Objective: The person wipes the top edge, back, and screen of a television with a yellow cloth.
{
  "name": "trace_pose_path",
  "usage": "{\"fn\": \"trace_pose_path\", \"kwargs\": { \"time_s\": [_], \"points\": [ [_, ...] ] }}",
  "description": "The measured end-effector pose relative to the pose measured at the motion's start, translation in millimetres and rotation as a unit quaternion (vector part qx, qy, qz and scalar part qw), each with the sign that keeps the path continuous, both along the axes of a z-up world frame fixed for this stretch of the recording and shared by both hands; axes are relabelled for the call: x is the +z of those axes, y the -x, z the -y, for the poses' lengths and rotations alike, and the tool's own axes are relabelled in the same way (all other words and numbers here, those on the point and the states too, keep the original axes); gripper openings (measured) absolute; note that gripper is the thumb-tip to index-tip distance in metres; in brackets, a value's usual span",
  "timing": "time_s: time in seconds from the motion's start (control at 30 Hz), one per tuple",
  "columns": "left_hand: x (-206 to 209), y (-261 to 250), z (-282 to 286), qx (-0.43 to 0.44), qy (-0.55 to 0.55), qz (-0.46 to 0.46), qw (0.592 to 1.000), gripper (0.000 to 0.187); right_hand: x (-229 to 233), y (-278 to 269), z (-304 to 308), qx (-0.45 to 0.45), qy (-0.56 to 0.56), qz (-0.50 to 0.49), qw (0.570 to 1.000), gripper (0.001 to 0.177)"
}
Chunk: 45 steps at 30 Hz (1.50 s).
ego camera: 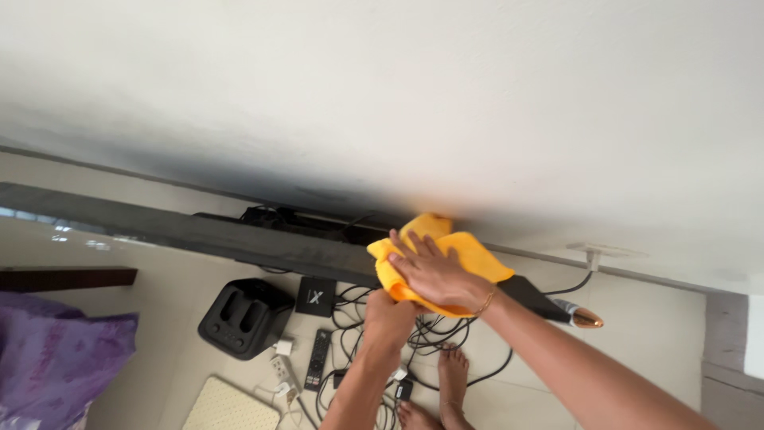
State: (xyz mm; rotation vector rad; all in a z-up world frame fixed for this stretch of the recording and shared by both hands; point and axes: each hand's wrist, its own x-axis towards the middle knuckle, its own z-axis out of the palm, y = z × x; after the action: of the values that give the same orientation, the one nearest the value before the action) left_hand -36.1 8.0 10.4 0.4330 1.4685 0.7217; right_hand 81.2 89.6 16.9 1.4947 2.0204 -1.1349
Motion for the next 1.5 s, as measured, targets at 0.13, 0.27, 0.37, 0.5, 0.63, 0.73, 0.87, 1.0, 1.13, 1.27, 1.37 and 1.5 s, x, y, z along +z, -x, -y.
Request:
{"fn": "trace_pose_path", "kwargs": {
  "time_s": [0.13,0.27,0.37,0.5,0.63,0.73,0.87,1.0,1.13,1.27,1.37,1.5],
  "points": [
    [10.2,0.4,-3.2,-0.033,0.031,-0.005,0.999,0.030,-6.5,-29.4,9.0,0.029,-0.039,-0.016,0.999,0.075],
    [16.4,0.8,-3.2,-0.063,0.037,-0.024,0.997,0.035,17.4,-81.1,14.4,-0.036,0.047,0.076,0.995,0.080],
    [19.5,2.1,-4.2,-0.076,0.036,-0.038,0.996,0.035,32.0,-119.5,19.3,-0.119,0.071,-0.061,0.988,0.076],
    [22.0,1.2,-3.2,-0.083,0.018,-0.041,0.996,0.037,27.8,-165.0,24.5,-0.236,0.151,-0.017,0.960,0.054],
    [22.2,0.7,-6.1,-0.074,0.037,-0.035,0.996,0.037,21.1,-205.7,25.5,-0.032,-0.131,-0.144,0.980,0.051],
    [23.2,0.4,-9.0,-0.071,0.038,-0.036,0.996,0.037,58.4,-204.6,26.5,0.068,-0.229,0.047,0.970,0.073],
    [24.1,1.6,-7.0,-0.087,0.034,-0.049,0.994,0.038,132.6,-154.3,30.9,0.095,-0.140,0.273,0.947,0.098],
    [17.3,1.3,-6.1,-0.074,0.033,-0.033,0.996,0.036,149.9,-100.9,41.1,-0.134,-0.007,0.022,0.991,0.096],
    [9.3,0.8,-4.3,-0.053,0.021,0.006,0.998,0.035,123.8,-102.0,42.9,-0.164,0.016,-0.179,0.970,0.097],
    [15.6,2.1,-5.6,-0.060,0.026,0.001,0.998,0.034,67.7,-110.9,30.6,-0.081,-0.051,-0.203,0.975,0.041],
    [22.9,2.2,-5.2,-0.067,0.044,-0.008,0.997,0.034,49.2,-107.6,19.7,-0.071,-0.005,-0.104,0.992,0.060],
    [21.5,1.9,-4.4,-0.068,0.036,-0.009,0.997,0.034,37.2,-73.1,8.8,-0.119,0.078,-0.065,0.988,0.084]
  ]
}}
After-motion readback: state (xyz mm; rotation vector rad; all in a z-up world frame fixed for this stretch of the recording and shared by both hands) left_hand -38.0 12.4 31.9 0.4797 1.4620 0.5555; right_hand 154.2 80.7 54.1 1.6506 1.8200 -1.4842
